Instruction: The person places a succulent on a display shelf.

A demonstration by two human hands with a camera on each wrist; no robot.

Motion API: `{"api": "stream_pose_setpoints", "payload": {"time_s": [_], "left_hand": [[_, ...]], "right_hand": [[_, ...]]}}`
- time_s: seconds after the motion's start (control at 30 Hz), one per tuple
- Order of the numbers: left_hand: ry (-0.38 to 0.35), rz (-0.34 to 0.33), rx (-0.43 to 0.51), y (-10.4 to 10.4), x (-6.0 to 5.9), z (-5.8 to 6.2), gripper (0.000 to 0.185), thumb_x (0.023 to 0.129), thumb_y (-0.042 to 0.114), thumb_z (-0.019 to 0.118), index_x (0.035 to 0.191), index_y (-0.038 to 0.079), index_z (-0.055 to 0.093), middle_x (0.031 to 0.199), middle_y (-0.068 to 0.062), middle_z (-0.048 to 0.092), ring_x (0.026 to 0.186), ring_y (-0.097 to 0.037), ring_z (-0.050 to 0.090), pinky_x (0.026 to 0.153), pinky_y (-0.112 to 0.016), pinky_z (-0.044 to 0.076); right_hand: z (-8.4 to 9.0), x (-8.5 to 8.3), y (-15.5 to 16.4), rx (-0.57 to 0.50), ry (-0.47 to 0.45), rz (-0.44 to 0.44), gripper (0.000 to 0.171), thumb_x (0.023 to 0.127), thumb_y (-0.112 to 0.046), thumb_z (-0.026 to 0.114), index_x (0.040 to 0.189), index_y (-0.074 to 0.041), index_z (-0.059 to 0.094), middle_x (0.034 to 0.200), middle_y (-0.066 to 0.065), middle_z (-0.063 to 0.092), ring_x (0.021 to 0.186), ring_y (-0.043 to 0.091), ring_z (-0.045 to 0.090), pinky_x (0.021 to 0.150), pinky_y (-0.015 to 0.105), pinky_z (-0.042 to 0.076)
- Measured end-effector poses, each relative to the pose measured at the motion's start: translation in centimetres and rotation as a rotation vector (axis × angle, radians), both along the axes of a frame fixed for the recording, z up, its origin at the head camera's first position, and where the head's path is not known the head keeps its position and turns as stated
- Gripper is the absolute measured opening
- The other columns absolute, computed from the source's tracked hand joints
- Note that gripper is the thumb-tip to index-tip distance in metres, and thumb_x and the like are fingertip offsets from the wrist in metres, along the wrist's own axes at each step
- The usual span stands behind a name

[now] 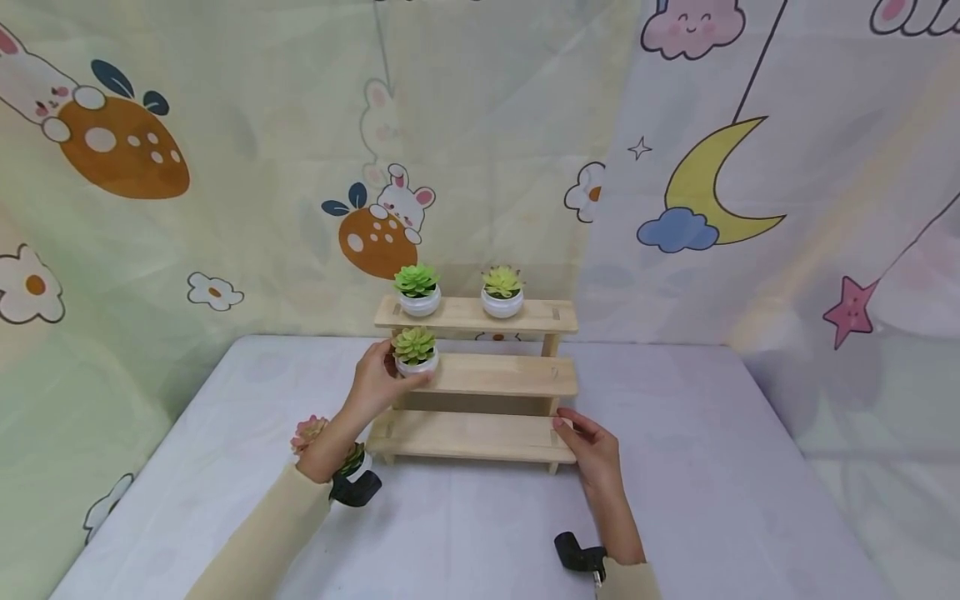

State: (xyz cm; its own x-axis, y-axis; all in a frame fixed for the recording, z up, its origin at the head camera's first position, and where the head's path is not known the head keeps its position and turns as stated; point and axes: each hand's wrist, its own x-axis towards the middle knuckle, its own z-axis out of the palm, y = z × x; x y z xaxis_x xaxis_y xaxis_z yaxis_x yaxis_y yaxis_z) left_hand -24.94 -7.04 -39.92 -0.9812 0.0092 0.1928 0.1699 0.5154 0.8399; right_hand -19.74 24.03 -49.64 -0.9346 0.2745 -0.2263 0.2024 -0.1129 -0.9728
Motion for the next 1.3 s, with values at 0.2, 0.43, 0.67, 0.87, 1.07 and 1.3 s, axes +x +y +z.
{"api": "stream_pose_setpoints", "payload": {"time_s": [0.2, 0.43, 0.67, 0.87, 1.07, 1.3], "left_hand": [[-0.001, -0.004, -0.015, -0.5, 0.2, 0.0, 0.072, 0.074, 0.019, 0.086, 0.13, -0.009, 0.05, 0.112, -0.021, 0.053, 0.102, -0.03, 0.05, 0.088, -0.044, 0.048], [-0.079, -0.02, 0.097, -0.9, 0.7, -0.3, 0.087, 0.073, 0.022, 0.087, 0.141, -0.003, 0.04, 0.131, -0.023, 0.039, 0.112, -0.033, 0.051, 0.097, -0.045, 0.047], [-0.042, 0.02, 0.238, -2.6, 2.2, -0.8, 0.083, 0.074, 0.017, 0.086, 0.143, 0.005, 0.04, 0.136, -0.02, 0.037, 0.123, -0.036, 0.049, 0.101, -0.046, 0.047], [0.107, 0.063, 0.206, -4.4, 3.7, -0.8, 0.077, 0.075, 0.015, 0.086, 0.138, 0.002, 0.044, 0.135, -0.018, 0.04, 0.125, -0.035, 0.047, 0.101, -0.047, 0.047], [0.156, 0.087, 0.228, -6.5, 4.9, -0.6, 0.071, 0.077, 0.011, 0.083, 0.137, 0.001, 0.046, 0.134, -0.018, 0.044, 0.124, -0.034, 0.048, 0.101, -0.047, 0.045], [0.147, 0.175, 0.248, -9.8, 6.2, -0.7, 0.074, 0.076, 0.008, 0.084, 0.138, 0.001, 0.045, 0.134, -0.018, 0.044, 0.126, -0.032, 0.046, 0.104, -0.044, 0.043]], "right_hand": [[-0.2, 0.1, -0.4, -0.004, -0.002, 0.007, 0.015, 0.083, -0.022, 0.08, 0.096, -0.026, 0.074, 0.089, -0.014, 0.067, 0.084, 0.003, 0.06, 0.072, 0.016, 0.054], [-0.4, 0.1, -0.4, -0.011, 0.006, 0.005, 0.014, 0.083, -0.02, 0.08, 0.093, -0.028, 0.075, 0.089, -0.016, 0.066, 0.084, 0.001, 0.06, 0.073, 0.015, 0.053], [-0.3, 0.1, -0.1, -0.03, 0.005, 0.022, 0.018, 0.084, -0.02, 0.078, 0.081, -0.037, 0.073, 0.088, -0.018, 0.067, 0.085, 0.0, 0.06, 0.074, 0.014, 0.052], [0.0, 0.0, 0.0, -0.031, 0.013, 0.029, 0.018, 0.085, -0.022, 0.078, 0.08, -0.038, 0.073, 0.089, -0.02, 0.067, 0.085, -0.001, 0.06, 0.073, 0.013, 0.052], [0.1, -0.1, 0.3, -0.029, -0.007, 0.03, 0.016, 0.084, -0.024, 0.079, 0.081, -0.039, 0.073, 0.089, -0.021, 0.067, 0.086, -0.001, 0.059, 0.074, 0.012, 0.051], [0.2, -0.1, 0.2, -0.048, 0.003, 0.03, 0.017, 0.085, -0.021, 0.078, 0.081, -0.038, 0.074, 0.09, -0.021, 0.067, 0.086, -0.002, 0.058, 0.073, 0.011, 0.051]]}}
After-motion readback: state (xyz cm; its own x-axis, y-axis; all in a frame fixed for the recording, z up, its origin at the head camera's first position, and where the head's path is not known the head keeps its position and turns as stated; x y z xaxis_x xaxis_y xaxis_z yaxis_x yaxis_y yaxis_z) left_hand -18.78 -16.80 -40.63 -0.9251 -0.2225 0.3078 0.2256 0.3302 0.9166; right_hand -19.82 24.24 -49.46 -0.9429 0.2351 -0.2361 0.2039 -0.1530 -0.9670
